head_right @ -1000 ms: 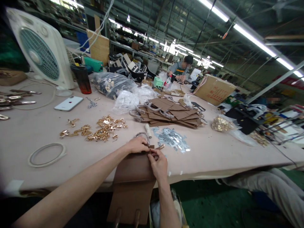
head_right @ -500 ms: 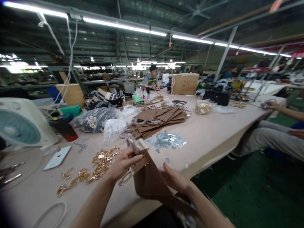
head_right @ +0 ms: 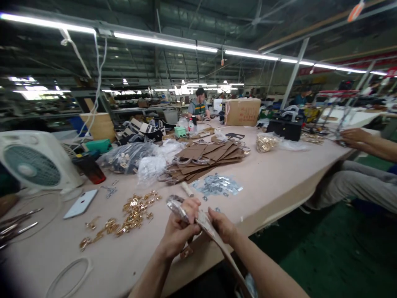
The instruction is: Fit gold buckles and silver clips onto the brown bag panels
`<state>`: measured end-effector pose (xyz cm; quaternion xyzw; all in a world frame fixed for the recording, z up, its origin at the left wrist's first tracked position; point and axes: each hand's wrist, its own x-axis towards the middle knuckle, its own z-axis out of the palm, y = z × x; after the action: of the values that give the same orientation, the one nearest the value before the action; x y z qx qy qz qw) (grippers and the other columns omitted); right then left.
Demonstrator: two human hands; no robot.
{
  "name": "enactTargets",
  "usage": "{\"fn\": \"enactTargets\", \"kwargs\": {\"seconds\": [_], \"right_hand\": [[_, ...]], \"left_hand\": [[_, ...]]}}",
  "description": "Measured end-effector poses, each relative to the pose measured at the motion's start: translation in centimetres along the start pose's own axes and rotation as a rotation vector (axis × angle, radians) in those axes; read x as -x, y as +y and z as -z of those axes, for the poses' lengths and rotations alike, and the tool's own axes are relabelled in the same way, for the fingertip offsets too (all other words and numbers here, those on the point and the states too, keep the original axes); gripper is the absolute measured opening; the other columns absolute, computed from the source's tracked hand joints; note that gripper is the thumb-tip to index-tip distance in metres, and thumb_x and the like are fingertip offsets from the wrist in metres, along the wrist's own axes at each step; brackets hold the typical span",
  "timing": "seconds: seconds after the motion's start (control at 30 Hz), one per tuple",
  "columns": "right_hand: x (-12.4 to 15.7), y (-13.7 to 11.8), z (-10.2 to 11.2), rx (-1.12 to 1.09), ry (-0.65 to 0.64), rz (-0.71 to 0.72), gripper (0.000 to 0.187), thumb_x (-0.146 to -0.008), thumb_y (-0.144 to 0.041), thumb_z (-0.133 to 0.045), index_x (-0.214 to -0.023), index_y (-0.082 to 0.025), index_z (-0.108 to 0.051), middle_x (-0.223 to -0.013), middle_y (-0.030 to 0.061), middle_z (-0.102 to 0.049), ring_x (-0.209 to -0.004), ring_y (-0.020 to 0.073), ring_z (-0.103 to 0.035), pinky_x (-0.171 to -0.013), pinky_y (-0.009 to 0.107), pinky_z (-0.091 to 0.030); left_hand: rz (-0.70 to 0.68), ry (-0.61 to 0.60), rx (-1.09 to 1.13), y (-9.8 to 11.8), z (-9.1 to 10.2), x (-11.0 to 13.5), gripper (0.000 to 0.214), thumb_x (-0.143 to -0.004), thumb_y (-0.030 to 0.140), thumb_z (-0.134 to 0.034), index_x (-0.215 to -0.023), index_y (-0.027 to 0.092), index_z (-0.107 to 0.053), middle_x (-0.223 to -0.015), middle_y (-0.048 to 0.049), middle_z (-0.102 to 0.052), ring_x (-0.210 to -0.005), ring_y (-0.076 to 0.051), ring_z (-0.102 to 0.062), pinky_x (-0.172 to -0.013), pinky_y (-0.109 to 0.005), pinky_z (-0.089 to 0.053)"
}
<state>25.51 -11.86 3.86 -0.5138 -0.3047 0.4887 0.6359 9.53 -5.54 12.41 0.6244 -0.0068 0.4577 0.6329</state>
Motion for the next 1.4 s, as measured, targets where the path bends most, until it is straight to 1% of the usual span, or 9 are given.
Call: {"fn": "enactTargets", "kwargs": {"seconds": [0.13, 0.3, 0.53, 0.67, 0.77, 0.87, 1.0, 1.23, 1.4], "right_hand": [[-0.2, -0.1, 3.3, -0.100, -0.300, -0.314, 0.065, -0.062, -0.072, -0.080, -0.093, -0.015, -0.079, -0.082, 0.0129, -0.077, -0.069, 0.0272, -0.070, -0.071, 0.039, -0.055], [-0.6, 0.3, 4.5, -0.086, -0.324, -0.422, 0.060, -0.063, -0.059, -0.083, -0.100, -0.013, -0.079, -0.093, 0.0165, -0.079, -0.075, 0.0295, -0.074, -0.075, 0.040, -0.055], [-2.2, -1.1, 0.6, -0.101, -0.253, -0.211, 0.061, -0.066, -0.045, -0.087, -0.120, -0.020, -0.075, -0.105, 0.0105, -0.080, -0.085, 0.0269, -0.076, -0.078, 0.037, -0.058], [-4.1, -0.6, -0.6, -0.062, -0.064, -0.084, 0.068, -0.064, -0.041, -0.090, -0.128, -0.023, -0.073, -0.115, 0.0080, -0.080, -0.096, 0.0273, -0.075, -0.085, 0.038, -0.058], [-5.0, 0.9, -1.0, -0.036, 0.070, -0.030, 0.069, -0.062, -0.042, -0.091, -0.126, -0.023, -0.075, -0.116, 0.0069, -0.080, -0.103, 0.0283, -0.073, -0.092, 0.040, -0.057], [-5.3, 2.6, -1.4, -0.020, 0.109, -0.005, 0.066, -0.065, -0.043, -0.089, -0.126, -0.024, -0.075, -0.123, 0.0063, -0.078, -0.116, 0.0300, -0.070, -0.102, 0.042, -0.054], [-5.3, 4.1, -1.5, 0.115, 0.132, 0.040, 0.071, -0.069, -0.040, -0.084, -0.137, -0.025, -0.069, -0.130, 0.0062, -0.075, -0.127, 0.0314, -0.065, -0.111, 0.044, -0.049], [-5.7, 4.8, -1.2, 0.525, 0.097, 0.116, 0.059, -0.082, -0.042, -0.069, -0.138, -0.022, -0.069, -0.138, 0.0085, -0.070, -0.128, 0.0307, -0.063, -0.114, 0.046, -0.045], [-5.6, 5.2, -1.3, 0.767, 0.107, 0.242, 0.055, -0.090, -0.042, -0.059, -0.139, -0.018, -0.069, -0.130, 0.0135, -0.072, -0.117, 0.0296, -0.066, -0.107, 0.044, -0.050]], "left_hand": [[0.162, 0.189, 0.140, -1.0, -0.4, 4.1, 0.044, -0.071, 0.038, -0.094, -0.068, 0.019, -0.054, -0.093, -0.0050, -0.059, -0.107, -0.025, -0.058, -0.096, -0.038, -0.049], [0.260, 0.339, 0.363, -2.7, 0.7, 7.4, 0.048, -0.068, 0.030, -0.095, -0.069, 0.017, -0.049, -0.101, -0.0035, -0.056, -0.100, -0.020, -0.061, -0.087, -0.032, -0.054], [0.467, 0.399, 0.331, -1.9, 5.1, 7.6, 0.044, -0.061, 0.028, -0.099, -0.090, 0.018, -0.067, -0.108, -0.0051, -0.069, -0.096, -0.019, -0.068, -0.080, -0.024, -0.054], [0.581, 0.498, 0.231, -1.4, 7.5, 7.5, 0.054, -0.084, 0.062, -0.075, -0.119, 0.020, -0.069, -0.116, -0.0090, -0.075, -0.103, -0.023, -0.071, -0.084, -0.029, -0.056], [0.586, 0.536, 0.052, -2.1, 9.5, 8.0, 0.067, -0.087, 0.068, -0.067, -0.134, 0.020, -0.062, -0.128, -0.0117, -0.073, -0.119, -0.028, -0.068, -0.096, -0.037, -0.056], [0.533, 0.515, -0.274, -3.4, 11.3, 8.9, 0.072, -0.077, 0.047, -0.085, -0.138, 0.019, -0.059, -0.140, -0.0130, -0.068, -0.132, -0.031, -0.062, -0.109, -0.040, -0.050], [0.537, 0.498, -0.542, -4.7, 12.3, 10.4, 0.075, -0.082, 0.038, -0.077, -0.148, 0.017, -0.048, -0.143, -0.0151, -0.065, -0.134, -0.032, -0.061, -0.115, -0.047, -0.046], [0.352, 0.381, -1.324, -3.3, 10.1, 10.1, 0.058, -0.085, 0.015, -0.067, -0.142, 0.020, -0.058, -0.155, -0.0138, -0.052, -0.147, -0.037, -0.042, -0.123, -0.059, -0.035], [0.242, 0.092, -1.408, -4.1, 8.6, 8.1, 0.025, -0.093, 0.014, -0.064, -0.117, 0.018, -0.069, -0.125, -0.0112, -0.070, -0.124, -0.030, -0.058, -0.110, -0.049, -0.050]]}}
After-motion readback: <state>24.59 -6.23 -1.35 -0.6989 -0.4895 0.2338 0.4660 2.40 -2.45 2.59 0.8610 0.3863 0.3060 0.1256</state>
